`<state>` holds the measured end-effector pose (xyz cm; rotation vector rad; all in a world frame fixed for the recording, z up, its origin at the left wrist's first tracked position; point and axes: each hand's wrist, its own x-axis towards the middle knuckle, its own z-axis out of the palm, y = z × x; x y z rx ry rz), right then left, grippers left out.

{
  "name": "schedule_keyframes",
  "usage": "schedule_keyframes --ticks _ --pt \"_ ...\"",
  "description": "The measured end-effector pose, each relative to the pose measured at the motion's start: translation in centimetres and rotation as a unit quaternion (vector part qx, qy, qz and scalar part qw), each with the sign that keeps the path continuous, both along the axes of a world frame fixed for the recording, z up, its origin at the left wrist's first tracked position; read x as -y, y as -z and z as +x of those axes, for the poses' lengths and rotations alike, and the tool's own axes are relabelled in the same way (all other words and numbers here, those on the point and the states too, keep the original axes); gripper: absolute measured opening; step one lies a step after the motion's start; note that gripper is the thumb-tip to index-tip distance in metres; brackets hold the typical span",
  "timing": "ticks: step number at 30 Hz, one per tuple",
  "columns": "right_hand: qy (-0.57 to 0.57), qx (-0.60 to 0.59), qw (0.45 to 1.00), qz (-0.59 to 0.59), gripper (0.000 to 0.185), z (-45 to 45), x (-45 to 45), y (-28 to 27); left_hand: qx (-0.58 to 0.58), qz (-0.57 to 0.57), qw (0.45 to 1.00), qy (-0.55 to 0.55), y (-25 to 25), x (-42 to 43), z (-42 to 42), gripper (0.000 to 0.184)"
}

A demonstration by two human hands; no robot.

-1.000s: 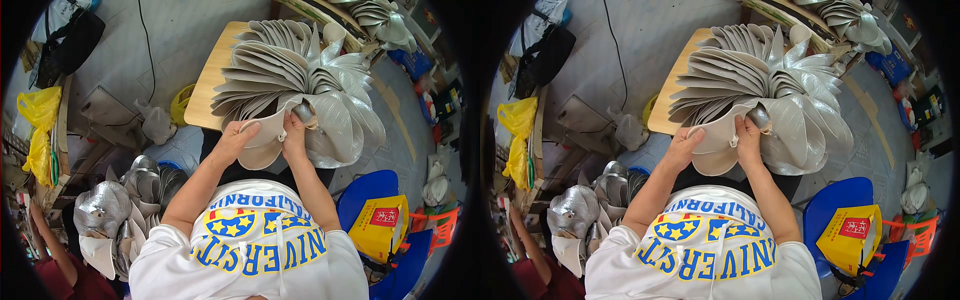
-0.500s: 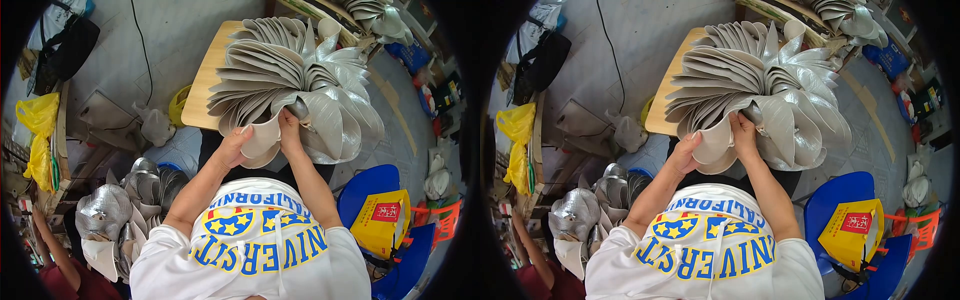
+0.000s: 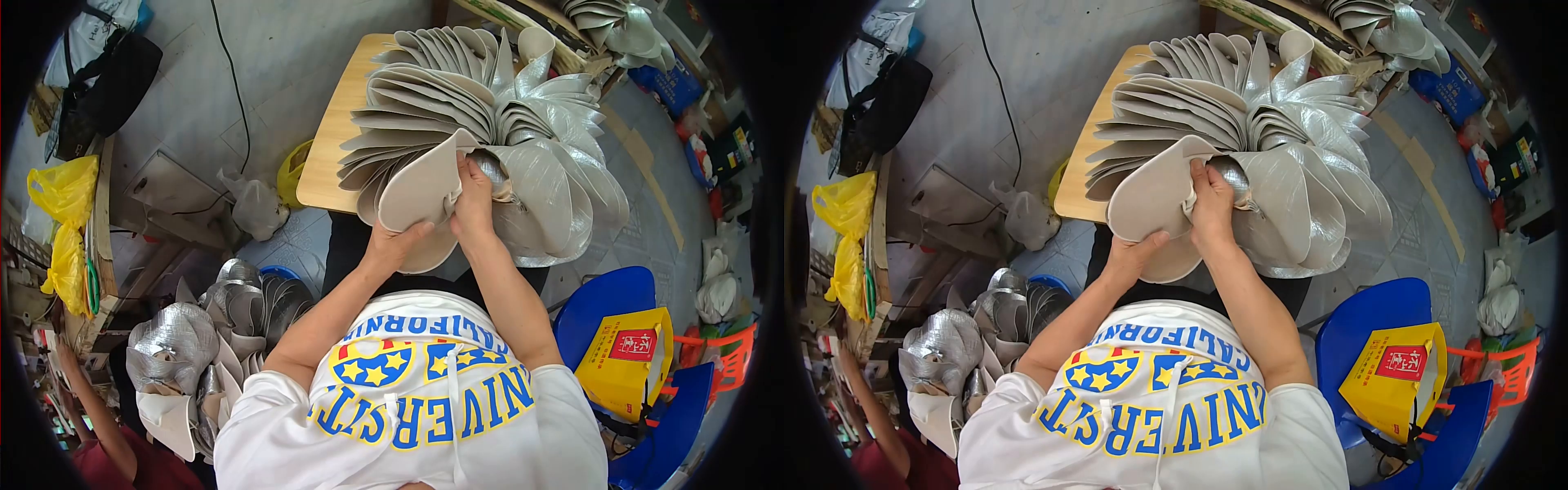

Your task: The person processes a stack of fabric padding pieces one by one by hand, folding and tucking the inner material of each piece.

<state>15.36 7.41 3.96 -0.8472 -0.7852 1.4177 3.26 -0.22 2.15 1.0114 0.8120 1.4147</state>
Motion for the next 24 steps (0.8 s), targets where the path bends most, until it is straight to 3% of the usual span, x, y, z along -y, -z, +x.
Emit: schedule_keyframes --ticks 2,5,8,11,12,15,21,24 --pt "0.012 -0.021 1.0 -0.01 0.03 -0.2 0.0 -0.5 -0.014 0.004 1.0 -0.015 0.2 -0.6 0.3 0.047" --pt "0.003 -0.008 1.0 -0.004 0.024 0.1 -0.3 0.4 -0.158 0.069 0.983 -0.071 0.0 -0.8 0.9 0.042" --pt "0.0 -0.017 1.0 0.006 0.031 -0.2 0.0 0.2 -0.182 0.004 0.981 -0.072 -0.3 -1.6 0.7 0.039" --pt "0.033 0.002 0.999 -0.006 0.031 -0.8 -0.1 0.2 -0.018 -0.105 0.993 -0.042 0.8 -3.2 0.5 0.043" --pt "0.035 0.032 0.999 0.009 0.031 -0.6 -0.3 0.9 -0.017 -0.153 0.988 -0.024 -0.2 -3.5 0.4 0.048" --pt "0.06 0.116 0.99 0.055 0.032 -0.1 -1.2 2.7 0.109 -0.134 0.985 0.01 1.1 -3.8 1.3 0.049" --pt "0.078 0.256 0.958 0.105 0.02 0.3 -1.5 1.1 0.144 -0.095 0.975 0.138 0.8 -3.5 0.6 0.054" --pt "0.083 0.353 0.912 0.193 0.019 1.0 -1.4 1.7 0.123 -0.085 0.975 0.163 1.6 -3.2 0.3 0.053"
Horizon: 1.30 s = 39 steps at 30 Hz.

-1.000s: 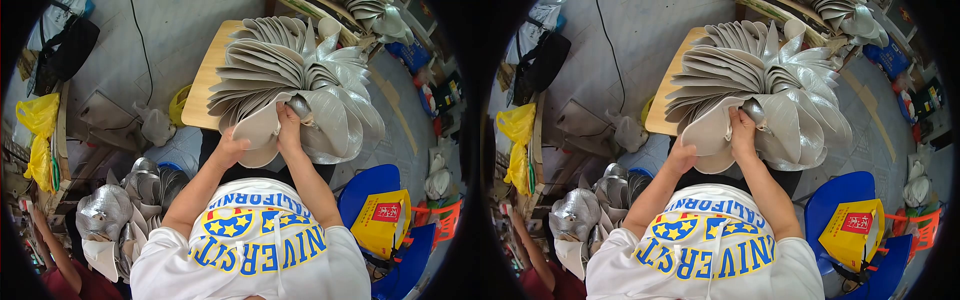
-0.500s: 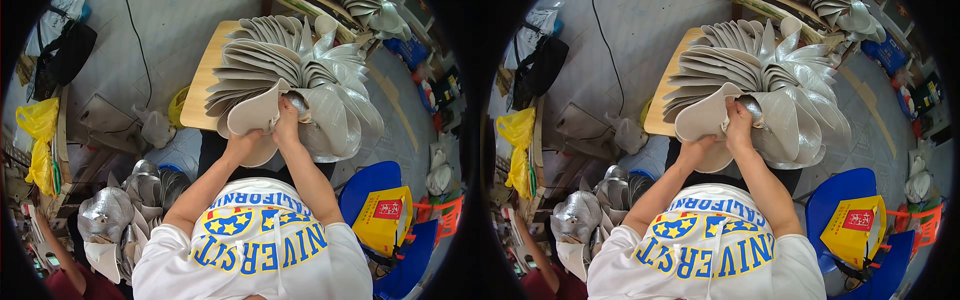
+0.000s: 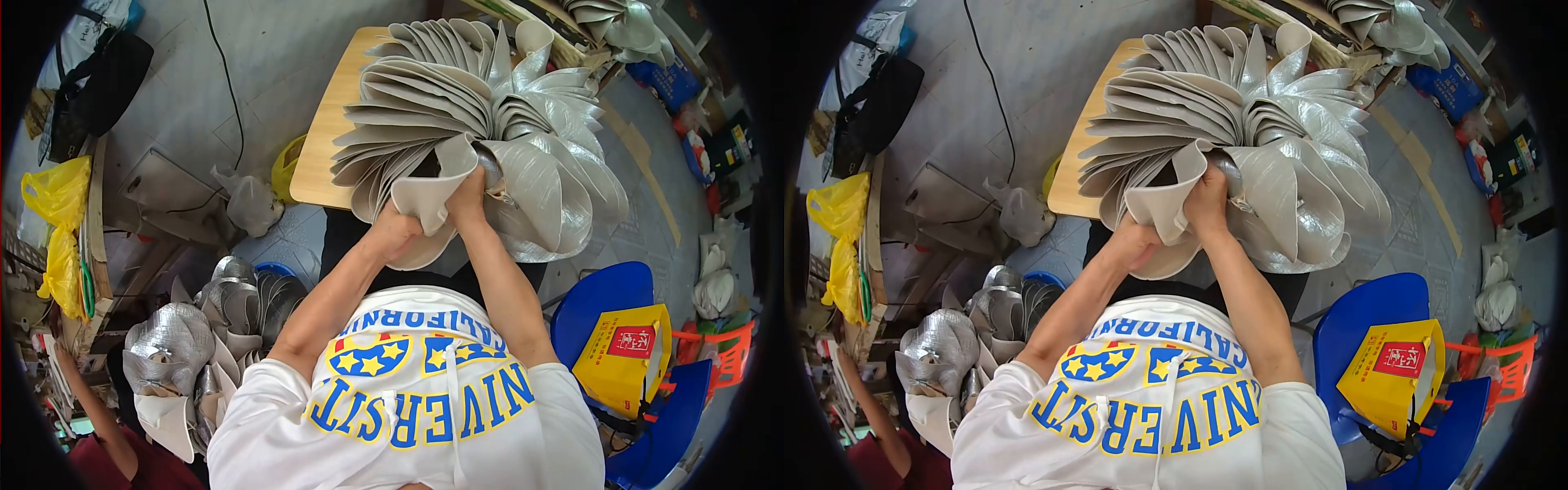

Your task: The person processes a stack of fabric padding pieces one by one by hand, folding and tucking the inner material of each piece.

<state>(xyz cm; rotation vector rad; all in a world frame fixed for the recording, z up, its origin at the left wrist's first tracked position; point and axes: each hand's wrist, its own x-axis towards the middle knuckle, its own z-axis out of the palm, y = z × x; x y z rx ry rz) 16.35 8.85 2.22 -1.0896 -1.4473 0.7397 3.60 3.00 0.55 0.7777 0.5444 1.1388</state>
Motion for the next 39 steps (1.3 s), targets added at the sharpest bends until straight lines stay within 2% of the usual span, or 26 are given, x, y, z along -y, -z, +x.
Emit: schedule_keyframes --ticks 3,4,7,8,9,12,13,15,16,19,22,23,24,27,29,31,33,34,37,38,39 --pt "-0.053 -0.173 0.975 -0.131 0.019 0.2 0.0 0.5 -0.109 0.034 0.993 -0.022 -0.3 0.6 0.1 0.037" --pt "-0.052 -0.183 0.972 -0.136 0.023 0.6 -0.2 1.2 -0.128 0.028 0.991 -0.011 -0.2 0.6 0.0 0.028" --pt "-0.032 -0.073 0.986 -0.147 0.028 1.9 0.9 1.6 -0.166 0.088 0.982 0.028 -0.6 0.6 -0.7 0.018" --pt "-0.022 -0.01 0.989 -0.144 0.028 2.3 2.1 1.0 -0.194 0.092 0.976 0.04 0.4 0.5 -0.7 0.009" --pt "-0.01 0.053 0.989 -0.141 0.029 2.6 3.7 -0.1 -0.192 0.096 0.976 0.044 0.1 0.7 -0.7 0.009" --pt "0.03 0.087 0.996 0.004 0.035 3.6 7.1 -0.2 -0.172 0.114 0.977 0.056 -0.8 1.7 -0.5 0.007" --pt "0.032 0.129 0.99 0.045 0.037 4.0 7.9 -0.7 -0.192 0.158 0.968 0.039 -0.5 1.8 -0.2 0.007" --pt "0.038 0.211 0.968 0.127 0.044 4.7 9.5 -2.6 -0.231 0.244 0.942 0.005 0.4 1.8 0.5 0.008" --pt "0.06 0.226 0.96 0.151 0.038 4.6 10.1 -3.6 -0.256 0.258 0.932 0.014 0.3 1.9 0.6 0.013" --pt "0.015 0.233 0.938 0.255 0.031 4.9 11.6 -7.2 -0.32 0.355 0.877 -0.039 -0.6 2.3 1.7 0.019" --pt "-0.204 0.144 0.932 0.263 0.026 1.9 12.3 -10.3 -0.466 0.394 0.792 0.0 -1.1 2.0 2.5 0.025" --pt "-0.243 0.171 0.922 0.251 0.022 0.4 12.4 -10.6 -0.509 0.404 0.76 0.007 -1.1 1.8 2.7 0.027" --pt "-0.285 0.177 0.915 0.224 0.024 -1.1 12.2 -10.1 -0.502 0.434 0.748 -0.021 -0.7 2.0 2.8 0.038" --pt "-0.238 0.279 0.916 0.163 0.028 -3.4 10.1 -6.2 -0.506 0.471 0.719 -0.08 2.8 2.0 2.3 0.04" --pt "-0.163 0.3 0.929 0.146 0.03 -2.9 8.4 -3.5 -0.505 0.49 0.7 -0.121 5.1 1.8 1.8 0.042" --pt "-0.125 0.294 0.937 0.145 0.031 -2.0 6.6 -1.8 -0.534 0.465 0.699 -0.101 5.0 1.8 1.6 0.045" --pt "-0.118 0.258 0.946 0.159 0.032 -1.3 4.9 -1.1 -0.586 0.394 0.708 -0.012 4.0 1.5 1.4 0.05" --pt "-0.079 0.206 0.965 0.143 0.041 -1.4 5.0 -1.4 -0.658 0.346 0.669 0.029 1.9 1.2 1.7 0.055" --pt "-0.02 0.346 0.905 0.247 0.054 -0.2 4.2 -1.7 -0.696 0.399 0.577 -0.155 1.6 0.1 1.4 0.052" --pt "-0.025 0.389 0.886 0.251 0.063 0.4 3.8 -0.7 -0.744 0.35 0.566 -0.062 1.2 0.1 1.0 0.056" --pt "-0.023 0.399 0.88 0.256 0.065 0.9 3.2 0.5 -0.733 0.372 0.565 -0.074 1.4 0.0 0.7 0.059"
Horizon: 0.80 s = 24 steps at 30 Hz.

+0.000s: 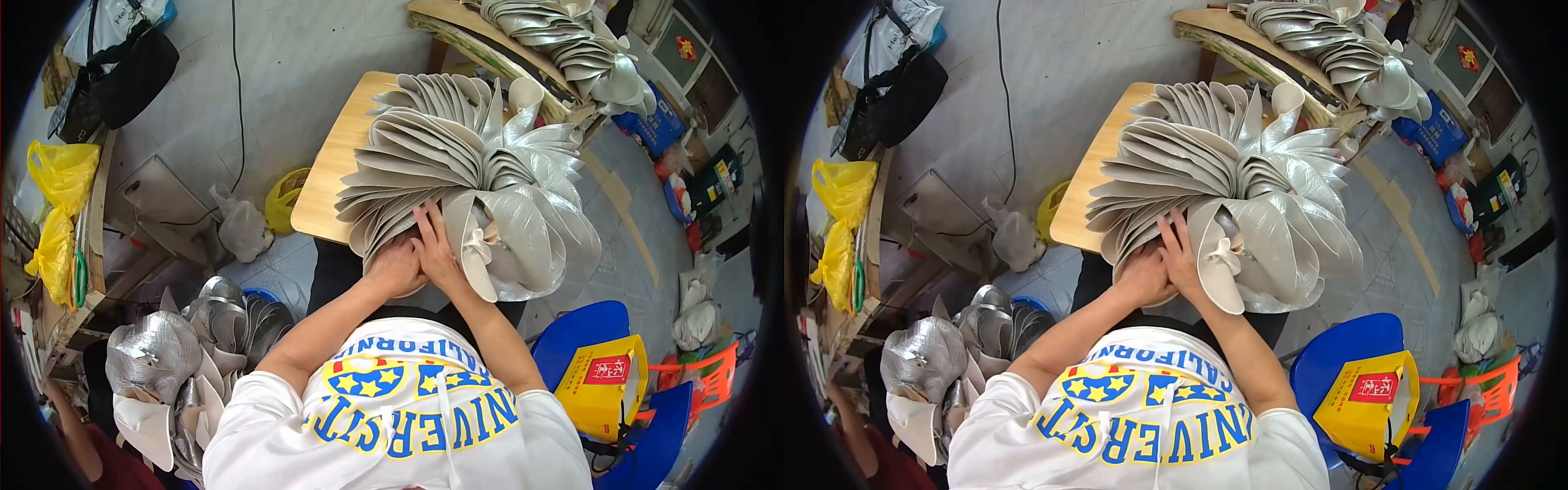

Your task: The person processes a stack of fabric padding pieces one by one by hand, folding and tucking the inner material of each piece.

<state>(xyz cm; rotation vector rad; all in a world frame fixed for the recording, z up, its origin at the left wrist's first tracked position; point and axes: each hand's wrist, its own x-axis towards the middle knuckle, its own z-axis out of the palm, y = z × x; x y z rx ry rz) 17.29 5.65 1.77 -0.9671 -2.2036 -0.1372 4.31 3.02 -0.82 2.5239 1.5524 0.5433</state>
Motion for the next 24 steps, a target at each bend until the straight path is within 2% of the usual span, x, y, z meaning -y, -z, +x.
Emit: schedule_keyframes --ticks 2,3,4,6,7,8,9,12,16,17,20,21,24 --pt "0.007 0.02 1.0 0.012 0.068 1.3 -1.3 2.2 0.014 0.043 0.999 0.026 0.7 -0.2 -0.6 0.064" --pt "0.012 0.085 0.996 0.006 0.069 2.6 -2.0 3.1 0.034 0.092 0.994 0.057 0.8 -0.7 -1.5 0.07" --pt "0.028 0.155 0.987 0.025 0.068 3.3 -1.1 0.4 0.049 0.127 0.989 0.061 2.3 -1.5 -2.8 0.064" --pt "0.122 0.286 0.949 0.047 0.063 5.5 1.2 -2.0 -0.032 0.294 0.954 0.058 0.5 -3.1 -5.9 0.057" --pt "0.145 0.331 0.93 0.072 0.062 6.8 1.7 -2.4 -0.048 0.112 0.991 0.058 -0.7 -3.7 -7.2 0.054" --pt "0.124 0.339 0.924 0.122 0.06 8.6 1.4 -2.0 -0.062 -0.073 0.994 0.056 -1.5 -4.3 -8.5 0.051" --pt "0.102 0.347 0.916 0.174 0.059 9.8 1.1 -1.9 -0.069 0.157 0.978 0.119 -0.5 -5.3 -9.7 0.047" --pt "0.081 0.31 0.94 0.12 0.065 10.5 0.9 -2.1 -0.096 0.178 0.97 0.137 -0.3 -6.0 -10.1 0.045" --pt "0.058 0.247 0.965 0.068 0.053 10.2 0.4 1.5 -0.037 0.059 0.997 0.044 0.2 -3.5 -7.9 0.04" --pt "0.049 0.215 0.973 0.062 0.048 10.0 0.4 2.2 -0.014 0.173 0.983 0.058 0.7 -2.9 -7.6 0.032" --pt "0.028 0.14 0.989 0.048 0.036 7.9 1.1 2.8 0.063 0.278 0.956 0.07 -0.2 -0.5 -6.4 0.025" --pt "0.028 0.132 0.99 0.045 0.032 7.1 1.6 1.9 0.095 0.279 0.954 0.062 -1.3 1.0 -5.9 0.02" --pt "0.031 0.111 0.993 0.032 0.025 5.0 2.4 2.0 0.145 0.27 0.952 0.024 -0.3 3.4 -6.3 0.021"
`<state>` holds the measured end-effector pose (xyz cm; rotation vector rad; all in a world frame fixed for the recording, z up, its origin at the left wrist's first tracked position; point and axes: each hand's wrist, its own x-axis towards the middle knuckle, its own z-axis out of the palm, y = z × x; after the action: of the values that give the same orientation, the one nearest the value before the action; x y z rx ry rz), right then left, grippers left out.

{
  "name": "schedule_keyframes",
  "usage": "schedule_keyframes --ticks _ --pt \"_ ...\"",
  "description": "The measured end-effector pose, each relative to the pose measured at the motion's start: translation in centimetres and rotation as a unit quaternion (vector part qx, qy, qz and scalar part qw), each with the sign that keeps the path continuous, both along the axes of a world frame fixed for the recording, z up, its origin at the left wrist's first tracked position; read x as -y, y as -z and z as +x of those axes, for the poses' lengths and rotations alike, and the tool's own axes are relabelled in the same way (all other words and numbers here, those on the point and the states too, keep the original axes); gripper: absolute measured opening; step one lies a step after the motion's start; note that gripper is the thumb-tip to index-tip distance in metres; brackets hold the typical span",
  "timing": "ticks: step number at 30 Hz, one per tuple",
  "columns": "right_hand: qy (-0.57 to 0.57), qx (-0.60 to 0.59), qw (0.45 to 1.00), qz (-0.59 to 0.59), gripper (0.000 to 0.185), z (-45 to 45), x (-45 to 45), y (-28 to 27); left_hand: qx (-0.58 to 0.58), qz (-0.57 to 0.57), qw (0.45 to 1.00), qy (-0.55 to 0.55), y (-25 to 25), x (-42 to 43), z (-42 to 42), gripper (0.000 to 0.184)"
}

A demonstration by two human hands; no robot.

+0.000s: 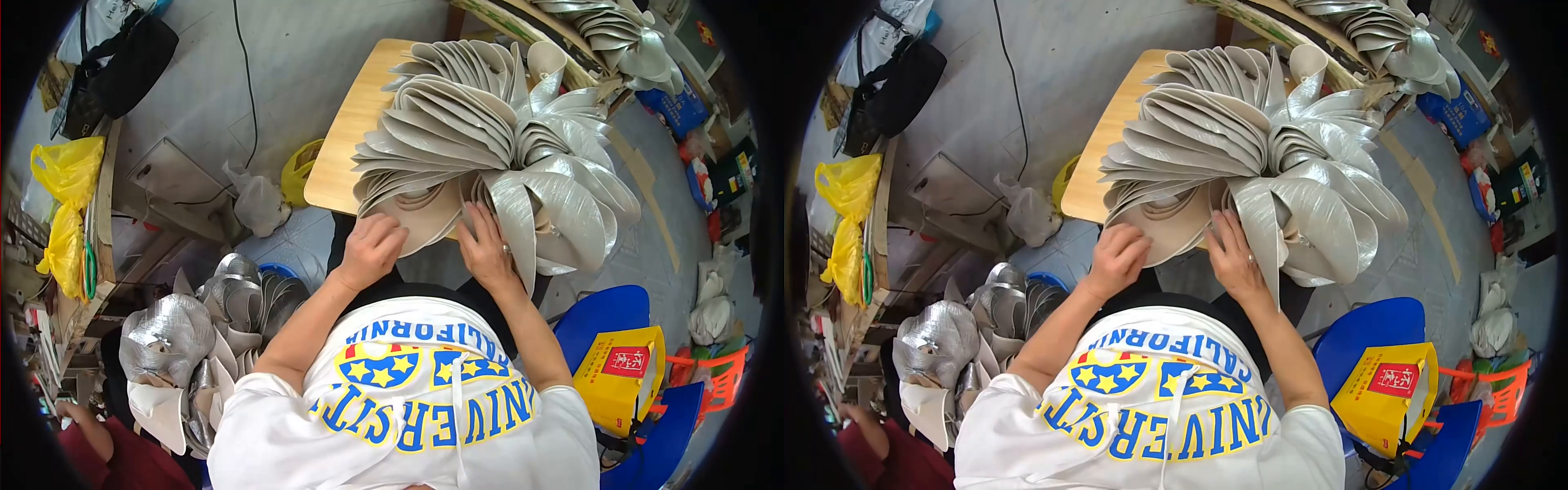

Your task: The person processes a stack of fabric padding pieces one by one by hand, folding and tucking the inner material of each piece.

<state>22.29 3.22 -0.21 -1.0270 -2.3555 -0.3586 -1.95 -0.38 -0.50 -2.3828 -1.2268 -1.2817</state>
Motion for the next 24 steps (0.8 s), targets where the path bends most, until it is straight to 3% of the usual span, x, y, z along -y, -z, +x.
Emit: schedule_keyframes --ticks 5,8,12,17,20,24 --pt "-0.047 -0.049 0.997 -0.031 0.023 -2.8 1.0 -0.8 0.186 -0.069 0.97 -0.137 -0.1 2.2 -1.4 0.026" --pt "-0.085 -0.074 0.992 -0.064 0.02 -4.3 1.4 -0.9 0.394 -0.234 0.877 -0.145 0.5 3.0 -1.4 0.027" --pt "-0.12 -0.127 0.978 -0.116 0.016 -6.0 1.9 -2.1 0.508 -0.394 0.765 -0.023 2.3 3.4 -2.4 0.013" --pt "-0.14 -0.159 0.947 -0.24 0.019 -7.7 2.5 -3.2 0.465 -0.483 0.735 0.1 0.9 4.0 -2.4 0.02" --pt "-0.156 -0.136 0.951 -0.231 0.02 -8.0 3.2 -3.1 0.403 -0.537 0.731 0.121 -0.2 4.3 -2.4 0.021" --pt "-0.152 -0.129 0.953 -0.229 0.021 -7.7 3.8 -3.0 0.411 -0.553 0.709 0.148 -0.1 4.0 -2.6 0.019"
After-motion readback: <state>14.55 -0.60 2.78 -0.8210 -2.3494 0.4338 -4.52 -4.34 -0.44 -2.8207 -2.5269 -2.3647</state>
